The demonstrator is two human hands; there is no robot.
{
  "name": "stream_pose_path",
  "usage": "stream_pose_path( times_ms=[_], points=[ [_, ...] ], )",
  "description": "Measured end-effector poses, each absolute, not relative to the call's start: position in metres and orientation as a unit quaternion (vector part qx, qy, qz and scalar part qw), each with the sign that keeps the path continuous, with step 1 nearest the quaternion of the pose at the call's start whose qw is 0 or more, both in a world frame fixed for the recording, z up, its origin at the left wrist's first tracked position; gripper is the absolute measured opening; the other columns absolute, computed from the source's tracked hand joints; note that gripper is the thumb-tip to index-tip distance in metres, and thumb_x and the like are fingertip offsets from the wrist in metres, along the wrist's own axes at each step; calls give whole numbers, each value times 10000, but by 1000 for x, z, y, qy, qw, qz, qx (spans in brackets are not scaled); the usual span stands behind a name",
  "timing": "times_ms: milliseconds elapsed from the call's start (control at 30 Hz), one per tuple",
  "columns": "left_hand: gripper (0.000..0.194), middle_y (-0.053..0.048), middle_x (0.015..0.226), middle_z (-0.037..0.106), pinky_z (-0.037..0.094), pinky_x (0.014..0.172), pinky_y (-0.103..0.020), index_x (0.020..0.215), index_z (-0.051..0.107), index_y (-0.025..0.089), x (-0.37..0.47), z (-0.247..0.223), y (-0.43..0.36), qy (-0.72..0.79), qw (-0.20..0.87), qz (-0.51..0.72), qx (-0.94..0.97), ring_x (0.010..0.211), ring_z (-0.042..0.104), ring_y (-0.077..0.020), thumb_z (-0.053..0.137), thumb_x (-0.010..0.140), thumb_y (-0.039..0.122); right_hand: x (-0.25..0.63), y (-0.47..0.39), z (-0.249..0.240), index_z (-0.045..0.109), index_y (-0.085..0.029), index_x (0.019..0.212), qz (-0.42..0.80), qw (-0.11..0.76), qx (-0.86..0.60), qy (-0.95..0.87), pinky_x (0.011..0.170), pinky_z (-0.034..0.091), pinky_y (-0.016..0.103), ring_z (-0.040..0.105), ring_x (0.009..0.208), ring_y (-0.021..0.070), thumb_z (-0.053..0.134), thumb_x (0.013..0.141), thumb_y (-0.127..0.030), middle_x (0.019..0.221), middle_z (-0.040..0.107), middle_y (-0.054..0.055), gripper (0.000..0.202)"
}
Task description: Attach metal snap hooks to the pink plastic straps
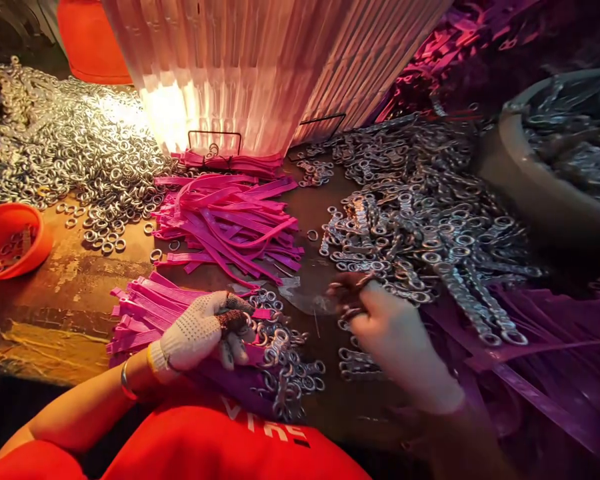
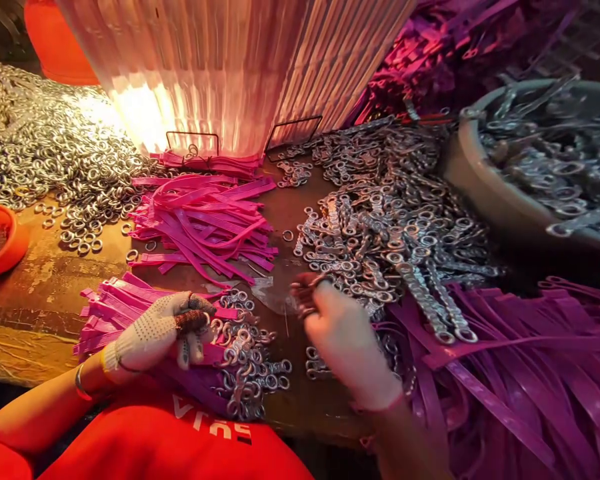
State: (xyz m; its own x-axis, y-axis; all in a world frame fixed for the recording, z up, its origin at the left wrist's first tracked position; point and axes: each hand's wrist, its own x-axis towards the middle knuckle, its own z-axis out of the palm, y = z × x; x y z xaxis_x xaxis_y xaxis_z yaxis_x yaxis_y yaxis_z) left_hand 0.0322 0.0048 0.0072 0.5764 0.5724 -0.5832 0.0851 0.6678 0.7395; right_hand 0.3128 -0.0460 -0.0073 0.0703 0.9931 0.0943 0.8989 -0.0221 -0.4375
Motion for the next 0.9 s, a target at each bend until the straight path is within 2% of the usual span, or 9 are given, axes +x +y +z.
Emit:
stream_pose_path(
  times_ms=[67,167,267,367,433,500,667,833,900],
  points=[
    [209,-3,696,646,384,346,-167,980,551,178,32,6,0,453,741,175,463,421,586,-106,557,926,380,275,-51,1,603,-215,1202,242,280,-643,-671,788,543,329,690,880,213,452,844,-107,1000,728,56,404],
    [116,-3,742,655,450,439,-182,997,563,191,33,2,-10,460,652,240,553,492,595,-98,533,903,251,224,-55,7,579,-223,1256,326,318,-582,-673,874,535,340,666,1016,222,501,899,-194,1115,706,75,367],
    [240,-46,910,687,541,636,-249,1048,599,197,32,-5,-18,458,579,316,596,717,658,-149,518,829,146,198,-56,2,624,-217,1150,316,340,-566,-681,882,524,353,657,997,229,496,879,-154,1062,710,82,306],
    [223,-64,958,695,532,782,-302,1007,645,206,28,-9,-19,467,518,336,633,868,645,-203,553,809,161,196,-56,-2,642,-191,1070,236,324,-594,-697,819,512,345,647,911,233,458,762,-29,976,709,91,394],
    [120,-58,866,690,509,734,-288,901,663,205,23,-5,-16,460,512,298,661,786,617,-194,625,788,187,199,-57,0,648,-165,1043,196,287,-594,-726,790,493,340,632,886,237,442,703,1,952,701,106,430],
    [49,-30,715,644,452,572,-249,811,623,201,18,2,-11,440,575,247,644,611,553,-147,656,802,237,200,-57,5,650,-165,962,174,253,-580,-755,746,467,325,610,835,229,443,706,-14,897,685,103,363],
    [294,69,485,481,221,333,-179,810,475,211,17,17,-7,415,777,198,429,341,335,-69,601,886,465,189,-58,10,589,-202,765,100,241,-573,-777,634,369,313,533,703,219,500,674,-137,761,626,80,143],
    [288,62,546,532,269,340,-164,871,485,203,13,11,1,448,737,279,423,356,384,-63,565,914,477,181,-34,9,581,-203,763,266,200,-594,-733,571,345,266,537,602,158,454,886,-174,682,639,22,180],
    [266,49,583,544,318,389,-157,893,543,181,6,8,11,474,674,309,475,418,433,-59,567,925,444,178,-15,7,616,-191,781,257,150,-599,-743,601,367,267,576,663,166,486,892,-165,739,669,35,173]
  ],
)
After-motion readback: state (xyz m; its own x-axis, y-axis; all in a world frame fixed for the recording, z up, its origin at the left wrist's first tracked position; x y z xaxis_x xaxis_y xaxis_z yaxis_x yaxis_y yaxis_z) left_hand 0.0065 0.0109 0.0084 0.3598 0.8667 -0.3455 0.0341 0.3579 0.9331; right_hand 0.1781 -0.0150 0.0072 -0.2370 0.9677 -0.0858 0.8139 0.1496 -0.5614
